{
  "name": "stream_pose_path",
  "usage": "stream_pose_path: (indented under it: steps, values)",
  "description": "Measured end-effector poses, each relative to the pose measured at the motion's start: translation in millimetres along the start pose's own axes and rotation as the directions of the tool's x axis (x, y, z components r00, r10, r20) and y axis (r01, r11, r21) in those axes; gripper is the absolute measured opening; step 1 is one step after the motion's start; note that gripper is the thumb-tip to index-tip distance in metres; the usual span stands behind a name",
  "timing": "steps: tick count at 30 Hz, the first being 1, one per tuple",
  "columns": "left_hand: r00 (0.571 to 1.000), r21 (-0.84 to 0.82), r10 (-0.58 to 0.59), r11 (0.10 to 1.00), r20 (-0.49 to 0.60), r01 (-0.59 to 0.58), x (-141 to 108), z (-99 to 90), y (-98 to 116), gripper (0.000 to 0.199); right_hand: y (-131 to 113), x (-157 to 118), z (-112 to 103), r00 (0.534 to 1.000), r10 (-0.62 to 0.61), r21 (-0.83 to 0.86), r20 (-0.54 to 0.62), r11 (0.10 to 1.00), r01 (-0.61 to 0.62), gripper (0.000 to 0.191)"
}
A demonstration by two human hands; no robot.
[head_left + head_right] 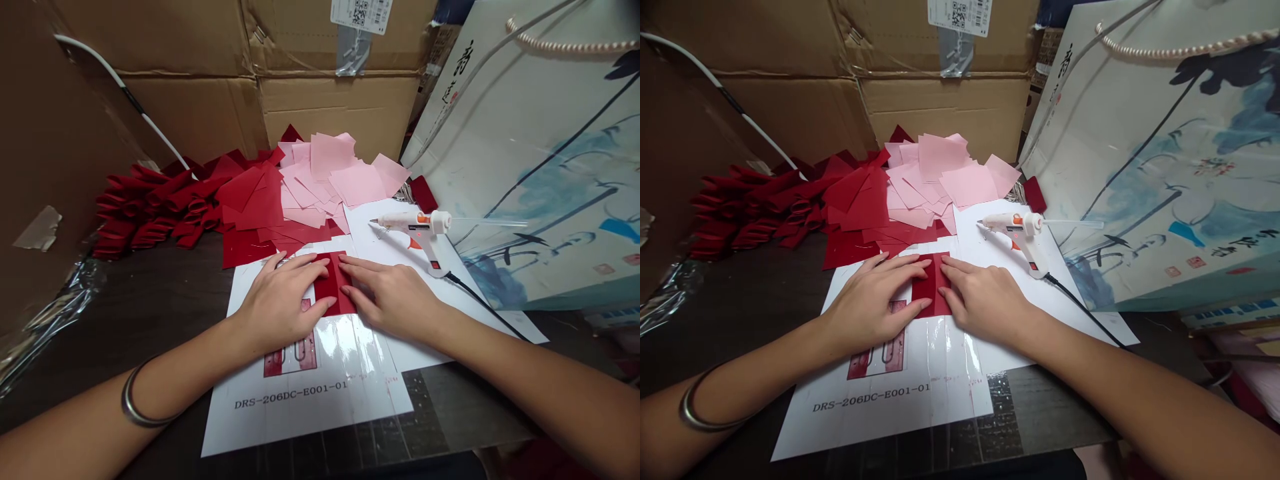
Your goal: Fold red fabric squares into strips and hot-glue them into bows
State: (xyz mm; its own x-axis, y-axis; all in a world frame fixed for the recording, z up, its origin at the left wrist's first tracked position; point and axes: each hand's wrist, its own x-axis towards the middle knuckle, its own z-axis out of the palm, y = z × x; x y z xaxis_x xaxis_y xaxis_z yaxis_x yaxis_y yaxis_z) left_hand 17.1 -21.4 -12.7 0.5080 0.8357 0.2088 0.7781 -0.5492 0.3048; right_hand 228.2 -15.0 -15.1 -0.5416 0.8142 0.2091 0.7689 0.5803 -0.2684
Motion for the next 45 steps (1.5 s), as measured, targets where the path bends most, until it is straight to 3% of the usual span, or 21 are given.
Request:
stream_pose_path:
  steps: [9,15,28,33,45]
  values:
    - [1.000,-0.020,0.007,1.000,0.020,-0.006,-0.6,0.1,-2.0,0.037,0.4,-0.7,0.1,1.000,0.018,0.016,0.010,1.000,-0.018,0.043]
    - [1.000,-0.023,0.014,1.000,0.015,-0.013,0.0,1.2,-0.5,0.036,-2.9,-1.2,-1.6,0.999,-0.013,0.077,-0.044,0.997,0.017,0.039]
    - [0.999,-0.006,0.024,1.000,0.046,-0.023,-0.7,2.2,-1.5,0.042,-2.3,-0.9,-1.1,1.000,-0.026,0.022,-0.011,0.999,0.026,0.040]
    - [0.999,0.016,0.022,1.000,0.049,-0.023,-0.2,1.8,-0.9,0.043,-2.4,-0.9,-1.1,0.998,-0.025,0.053,-0.060,0.998,0.029,0.036]
    - [0.998,-0.017,-0.016,1.000,0.062,0.017,1.3,-2.0,-0.6,0.044,0.2,0.0,0.0,0.950,-0.284,0.244,-0.130,0.919,0.309,0.037]
